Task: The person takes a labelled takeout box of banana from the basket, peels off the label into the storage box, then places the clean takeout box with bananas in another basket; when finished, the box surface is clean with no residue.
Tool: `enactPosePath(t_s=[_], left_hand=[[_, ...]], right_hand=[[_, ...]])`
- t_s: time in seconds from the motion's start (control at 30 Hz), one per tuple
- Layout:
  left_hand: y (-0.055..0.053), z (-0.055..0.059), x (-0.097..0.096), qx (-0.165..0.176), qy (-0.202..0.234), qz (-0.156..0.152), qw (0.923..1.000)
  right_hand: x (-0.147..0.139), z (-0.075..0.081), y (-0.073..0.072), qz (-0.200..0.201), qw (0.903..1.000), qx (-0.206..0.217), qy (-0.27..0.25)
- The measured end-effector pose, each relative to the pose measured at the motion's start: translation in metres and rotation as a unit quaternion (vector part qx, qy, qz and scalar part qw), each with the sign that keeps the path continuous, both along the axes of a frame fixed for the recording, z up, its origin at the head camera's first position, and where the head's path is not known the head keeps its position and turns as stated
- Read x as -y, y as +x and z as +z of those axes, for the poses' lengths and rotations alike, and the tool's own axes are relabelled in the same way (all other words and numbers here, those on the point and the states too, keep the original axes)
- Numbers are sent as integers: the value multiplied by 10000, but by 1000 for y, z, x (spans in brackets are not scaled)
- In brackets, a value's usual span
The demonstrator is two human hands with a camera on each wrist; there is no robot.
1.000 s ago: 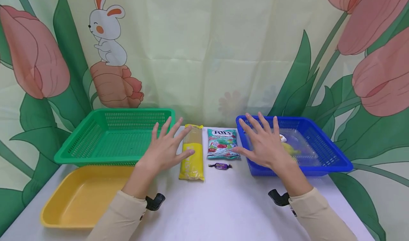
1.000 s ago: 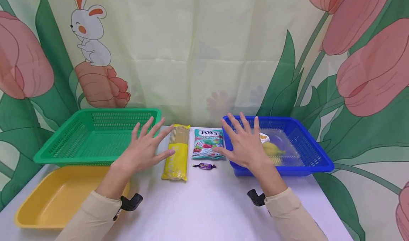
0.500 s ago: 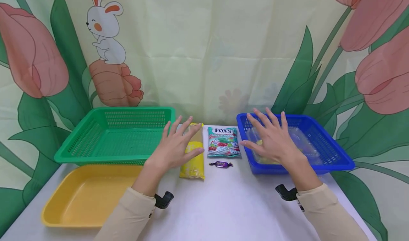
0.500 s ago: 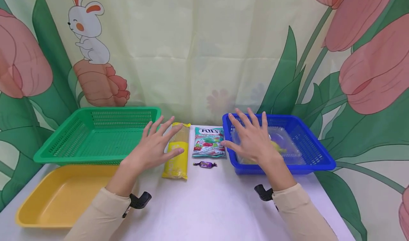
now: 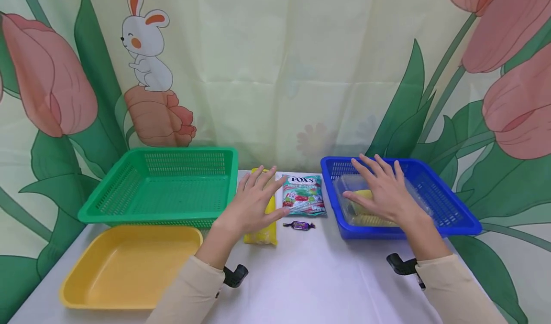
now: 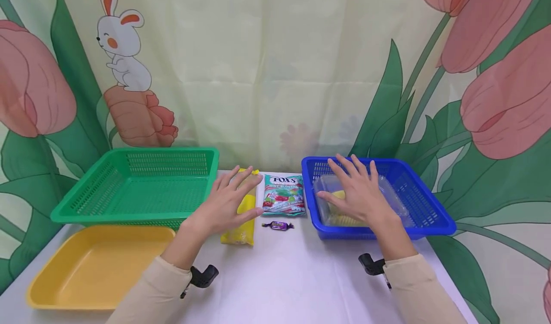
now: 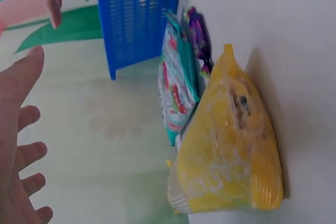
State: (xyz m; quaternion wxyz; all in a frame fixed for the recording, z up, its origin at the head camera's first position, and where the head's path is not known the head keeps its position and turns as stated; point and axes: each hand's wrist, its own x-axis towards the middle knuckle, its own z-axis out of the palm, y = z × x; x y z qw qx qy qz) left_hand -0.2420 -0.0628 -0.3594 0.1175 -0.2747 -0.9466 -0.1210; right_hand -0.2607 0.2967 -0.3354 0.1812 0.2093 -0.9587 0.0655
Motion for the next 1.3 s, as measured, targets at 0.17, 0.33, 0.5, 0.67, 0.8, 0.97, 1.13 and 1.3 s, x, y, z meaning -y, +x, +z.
enactPosePath(t_s=[0.17, 0.33, 0.5, 0.67, 0.8, 0.97, 1.13, 1.3], left_hand=[[-3, -3, -9, -3, 55, -134, 9999], [-9, -2, -21, -72, 27, -234, 9997], [-13, -2, -33, 37, 203, -410, 9989], [-17, -6, -46, 258, 383, -679, 9966], [-20, -11, -54, 456, 442, -855, 9943], [-22, -12, -63, 604, 632, -1056, 9906], [-23, -15, -74, 553, 740, -1213, 9883], [-22, -17, -86, 691, 779, -1307, 9859]], right_hand=[[-14, -4, -5, -48, 9999, 83, -95], [-25, -2, -10, -151, 9992, 308, -215], [-35, 0, -13, -179, 9976, 571, -339], [-49, -4, -17, -113, 9971, 621, -432], [-58, -7, -17, -134, 9956, 761, -521], [-66, -8, -19, -255, 9919, 1026, -699], [-74, -7, -23, -295, 9872, 1261, -929], [-84, -9, -26, -223, 9850, 1279, -1136]])
